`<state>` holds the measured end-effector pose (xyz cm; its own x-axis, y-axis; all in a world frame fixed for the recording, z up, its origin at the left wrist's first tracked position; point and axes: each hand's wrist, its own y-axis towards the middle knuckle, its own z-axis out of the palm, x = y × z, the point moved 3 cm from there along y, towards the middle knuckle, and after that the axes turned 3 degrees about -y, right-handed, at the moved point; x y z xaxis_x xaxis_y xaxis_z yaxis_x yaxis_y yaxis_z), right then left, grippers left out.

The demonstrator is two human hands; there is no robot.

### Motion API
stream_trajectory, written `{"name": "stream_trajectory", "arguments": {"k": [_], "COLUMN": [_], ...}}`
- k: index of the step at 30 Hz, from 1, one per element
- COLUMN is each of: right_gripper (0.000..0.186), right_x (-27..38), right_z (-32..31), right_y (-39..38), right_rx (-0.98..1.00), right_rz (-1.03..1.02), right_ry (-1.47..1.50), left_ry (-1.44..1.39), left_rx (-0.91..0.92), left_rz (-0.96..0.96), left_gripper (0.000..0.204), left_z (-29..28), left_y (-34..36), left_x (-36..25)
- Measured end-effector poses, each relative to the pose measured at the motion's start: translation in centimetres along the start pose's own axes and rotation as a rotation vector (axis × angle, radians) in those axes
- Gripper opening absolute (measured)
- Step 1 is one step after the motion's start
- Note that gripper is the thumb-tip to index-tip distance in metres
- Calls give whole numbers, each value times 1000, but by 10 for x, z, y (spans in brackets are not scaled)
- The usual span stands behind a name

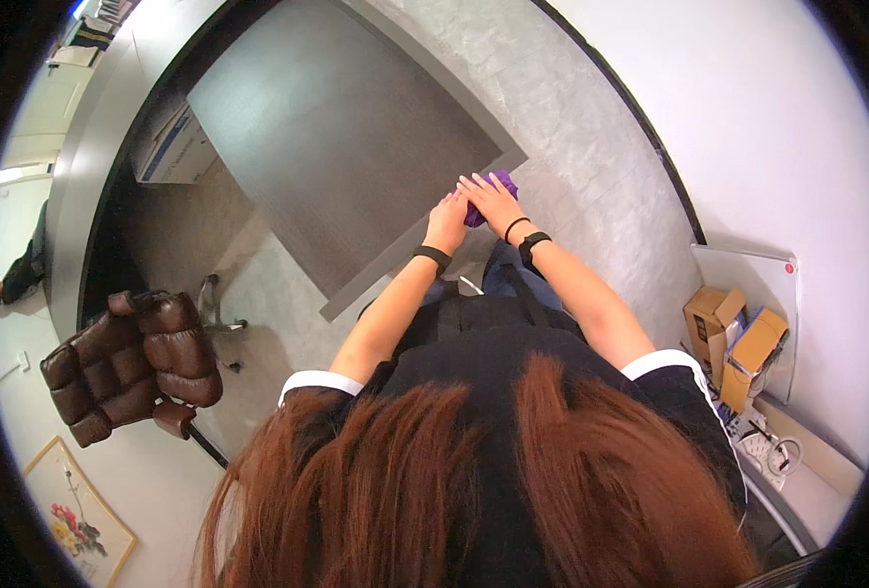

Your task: The person wipes a gray office desk and a rectangular cable management port with a purple cloth.

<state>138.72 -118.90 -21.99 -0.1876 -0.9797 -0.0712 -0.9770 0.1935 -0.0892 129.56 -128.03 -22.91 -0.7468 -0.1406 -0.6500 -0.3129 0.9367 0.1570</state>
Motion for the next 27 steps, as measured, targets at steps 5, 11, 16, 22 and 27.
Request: {"name": "stream_trajectory", "arguments": {"k": [5, 11, 16, 22, 27], "right_gripper": [68, 54, 50, 54, 49], "right_x": [4, 3, -19, -51, -54], "right_z": [-13, -31, -35, 40, 55], "right_y": [-6, 0, 17, 23, 33], "right_rx": [-33, 160, -87, 114, 257], "right_rz": [-87, -359, -424, -492, -538], "right_ry": [318, 299, 328, 438, 388], "left_ry": [-1, -36, -94, 17, 32], "left_rx": [1, -27, -215, -224, -251], "left_rz": [-62, -250, -437, -586, -654], "left_gripper": [40, 45, 41, 46, 46], "left_z": [-18, -30, -35, 58, 78], "left_y": [-14, -39, -20, -4, -1], "left_x": [-13, -27, -51, -25, -25]}}
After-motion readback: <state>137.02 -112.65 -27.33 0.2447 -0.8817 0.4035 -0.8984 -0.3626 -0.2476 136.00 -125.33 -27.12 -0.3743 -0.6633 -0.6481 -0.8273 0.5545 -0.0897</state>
